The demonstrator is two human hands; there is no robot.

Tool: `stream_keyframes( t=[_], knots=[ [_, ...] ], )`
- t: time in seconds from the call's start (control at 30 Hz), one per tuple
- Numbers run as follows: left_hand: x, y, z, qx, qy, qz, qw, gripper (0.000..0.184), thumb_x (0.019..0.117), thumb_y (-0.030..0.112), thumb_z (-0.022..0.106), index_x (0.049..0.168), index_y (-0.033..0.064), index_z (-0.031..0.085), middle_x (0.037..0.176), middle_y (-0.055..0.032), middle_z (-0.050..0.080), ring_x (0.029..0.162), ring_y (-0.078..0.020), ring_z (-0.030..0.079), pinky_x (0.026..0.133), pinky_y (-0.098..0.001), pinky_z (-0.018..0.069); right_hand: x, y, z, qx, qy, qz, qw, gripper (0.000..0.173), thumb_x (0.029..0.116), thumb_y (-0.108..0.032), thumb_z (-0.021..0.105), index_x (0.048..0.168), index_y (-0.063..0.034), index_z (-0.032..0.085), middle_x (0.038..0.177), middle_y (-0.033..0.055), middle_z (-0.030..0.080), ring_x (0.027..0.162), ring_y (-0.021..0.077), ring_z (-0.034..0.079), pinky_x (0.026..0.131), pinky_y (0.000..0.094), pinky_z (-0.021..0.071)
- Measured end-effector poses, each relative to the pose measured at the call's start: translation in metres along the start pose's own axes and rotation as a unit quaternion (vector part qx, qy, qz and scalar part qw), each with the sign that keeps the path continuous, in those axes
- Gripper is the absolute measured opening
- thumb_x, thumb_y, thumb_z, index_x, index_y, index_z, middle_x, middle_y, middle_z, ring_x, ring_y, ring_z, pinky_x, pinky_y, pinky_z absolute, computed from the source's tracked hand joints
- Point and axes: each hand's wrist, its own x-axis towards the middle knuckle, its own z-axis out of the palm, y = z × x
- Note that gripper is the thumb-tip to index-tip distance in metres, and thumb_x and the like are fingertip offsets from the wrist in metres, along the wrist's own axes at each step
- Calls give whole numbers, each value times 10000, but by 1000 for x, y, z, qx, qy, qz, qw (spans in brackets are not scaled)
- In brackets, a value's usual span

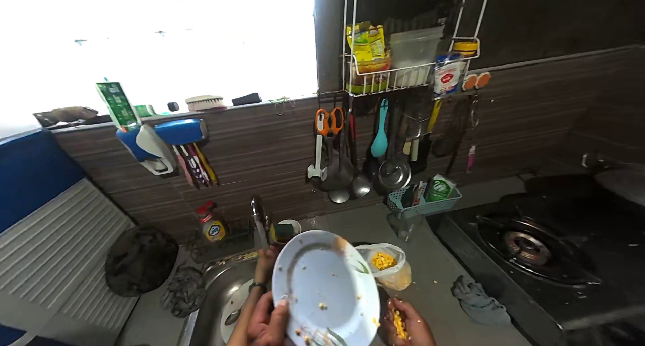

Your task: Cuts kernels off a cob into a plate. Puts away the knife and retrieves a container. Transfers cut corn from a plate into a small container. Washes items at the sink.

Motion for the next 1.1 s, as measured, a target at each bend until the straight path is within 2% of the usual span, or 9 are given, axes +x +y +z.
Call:
stream_keyframes(
  t=[0.13,0.33,0.4,0.5,0.6,0.7,0.77,0.97,1.1],
  knots=[
    [3,-24,-28,-19,35,-28,999,191,953,-5,481,1072,-28,629,859,-79,726,750,-165,722,686,-362,629,-9,-19,-18,3,3,37,999,335,1064,-274,348,837,-162,567,619,-21,576,439,53,506,379,182,406],
    [7,-52,-46,197,-15,12,980,197,957,100,560,1054,-40,660,849,-51,678,738,-74,664,704,-302,586,-7,-70,16,-238,43,-24,970,207,1090,-213,448,1029,-76,591,669,-9,542,428,42,441,365,178,369],
    [13,-76,-46,227,-24,-7,973,227,963,117,570,1084,-46,670,870,-93,687,756,-118,673,719,-347,583,-1,-88,36,-328,30,-34,944,199,1087,-219,494,1066,-58,611,677,-3,549,432,44,433,376,181,361],
    [20,-118,-45,202,-7,-131,971,297,1009,151,580,1226,-40,649,1021,-179,702,877,-222,695,809,-449,582,16,-108,62,-431,12,-24,902,182,1080,-204,515,1054,-54,613,680,2,555,437,52,435,389,190,367],
    [27,-155,-52,169,17,-238,956,327,1021,174,590,1259,-48,611,1107,-249,666,944,-323,686,822,-532,579,40,-119,81,-593,-5,-38,804,179,1050,-193,550,1008,-42,637,690,19,576,486,86,484,448,242,418],
    [34,-163,-58,219,22,-289,932,355,1026,161,574,1276,-90,586,1178,-297,634,1017,-380,663,857,-563,560,65,-125,103,-755,-38,-34,654,276,1019,-253,606,1068,-3,712,956,166,688,867,274,653,815,499,531],
    [49,-128,-46,294,0,-267,918,408,978,74,618,1342,-98,552,1299,-299,606,1148,-390,629,962,-523,516,75,-121,116,-803,-64,-37,592,299,1007,-255,623,1091,16,718,1046,220,698,989,347,667,911,571,511],
    [57,-88,-38,428,-58,-193,881,530,922,91,698,1391,-83,521,1356,-263,604,1234,-383,604,1035,-482,486,87,-104,131,-861,-91,-114,488,271,1008,-249,599,1130,-52,739,1134,188,720,1123,362,671,996,595,508],
    [59,-63,-34,432,-65,-133,890,529,898,69,707,1373,-91,539,1369,-259,600,1261,-378,592,1060,-462,469,76,-109,135,-879,-94,-100,457,253,1006,-202,587,1137,-42,733,1139,200,715,1119,374,670,985,601,508]
  ],
)
